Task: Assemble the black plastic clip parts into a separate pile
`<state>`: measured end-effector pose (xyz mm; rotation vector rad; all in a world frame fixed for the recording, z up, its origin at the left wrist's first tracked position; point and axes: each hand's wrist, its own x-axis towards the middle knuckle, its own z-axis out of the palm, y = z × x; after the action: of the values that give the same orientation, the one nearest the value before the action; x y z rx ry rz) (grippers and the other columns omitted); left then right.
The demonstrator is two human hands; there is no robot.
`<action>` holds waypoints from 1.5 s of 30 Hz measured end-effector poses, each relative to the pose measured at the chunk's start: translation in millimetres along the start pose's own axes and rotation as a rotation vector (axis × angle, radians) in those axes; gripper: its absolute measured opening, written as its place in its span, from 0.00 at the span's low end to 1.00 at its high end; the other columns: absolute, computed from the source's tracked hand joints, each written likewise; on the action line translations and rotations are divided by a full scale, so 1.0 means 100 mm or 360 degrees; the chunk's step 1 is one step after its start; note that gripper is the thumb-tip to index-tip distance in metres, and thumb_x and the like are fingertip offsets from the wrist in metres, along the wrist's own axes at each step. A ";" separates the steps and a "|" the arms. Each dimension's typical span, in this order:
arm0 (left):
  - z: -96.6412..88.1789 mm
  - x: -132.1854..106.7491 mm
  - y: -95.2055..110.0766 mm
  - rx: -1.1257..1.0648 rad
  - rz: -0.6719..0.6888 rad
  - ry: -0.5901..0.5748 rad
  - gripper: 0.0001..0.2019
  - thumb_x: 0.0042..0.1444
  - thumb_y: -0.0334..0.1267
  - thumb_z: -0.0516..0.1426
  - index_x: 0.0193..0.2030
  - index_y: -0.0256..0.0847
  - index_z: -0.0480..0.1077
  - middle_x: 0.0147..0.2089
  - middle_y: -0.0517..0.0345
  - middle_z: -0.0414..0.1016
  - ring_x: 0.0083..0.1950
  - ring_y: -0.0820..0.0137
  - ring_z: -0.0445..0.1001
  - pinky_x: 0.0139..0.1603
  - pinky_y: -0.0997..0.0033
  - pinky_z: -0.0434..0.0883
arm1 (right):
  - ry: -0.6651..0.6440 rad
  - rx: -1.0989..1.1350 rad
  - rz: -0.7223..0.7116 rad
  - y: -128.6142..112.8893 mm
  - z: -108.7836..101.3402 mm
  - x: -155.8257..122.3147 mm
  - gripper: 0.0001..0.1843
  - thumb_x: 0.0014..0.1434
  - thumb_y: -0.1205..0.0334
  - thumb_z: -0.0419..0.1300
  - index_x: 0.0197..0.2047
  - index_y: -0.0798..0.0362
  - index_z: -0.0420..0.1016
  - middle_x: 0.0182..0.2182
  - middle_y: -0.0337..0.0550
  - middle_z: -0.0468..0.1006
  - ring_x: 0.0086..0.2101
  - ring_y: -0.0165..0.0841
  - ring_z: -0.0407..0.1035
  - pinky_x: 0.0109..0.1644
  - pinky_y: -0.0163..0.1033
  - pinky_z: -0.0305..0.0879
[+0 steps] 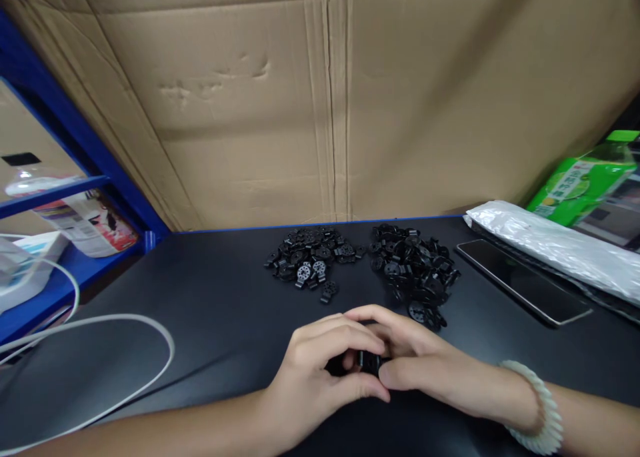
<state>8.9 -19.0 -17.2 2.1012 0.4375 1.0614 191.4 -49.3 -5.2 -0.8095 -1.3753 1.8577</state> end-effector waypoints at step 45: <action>-0.01 0.04 -0.10 0.0641 0.0153 0.0006 0.14 0.57 0.25 0.56 0.49 0.40 0.68 0.46 0.52 0.75 0.50 0.65 0.73 0.53 0.63 0.72 | 0.0730 -0.2324 -0.0671 -0.34 -0.39 -0.22 0.36 0.52 0.79 0.45 0.65 0.51 0.51 0.55 0.51 0.64 0.57 0.43 0.56 0.63 0.59 0.53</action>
<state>10.5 -9.6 -21.4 2.4947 0.5974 1.1024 240.3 -38.6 19.8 -1.3083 -2.2202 0.0684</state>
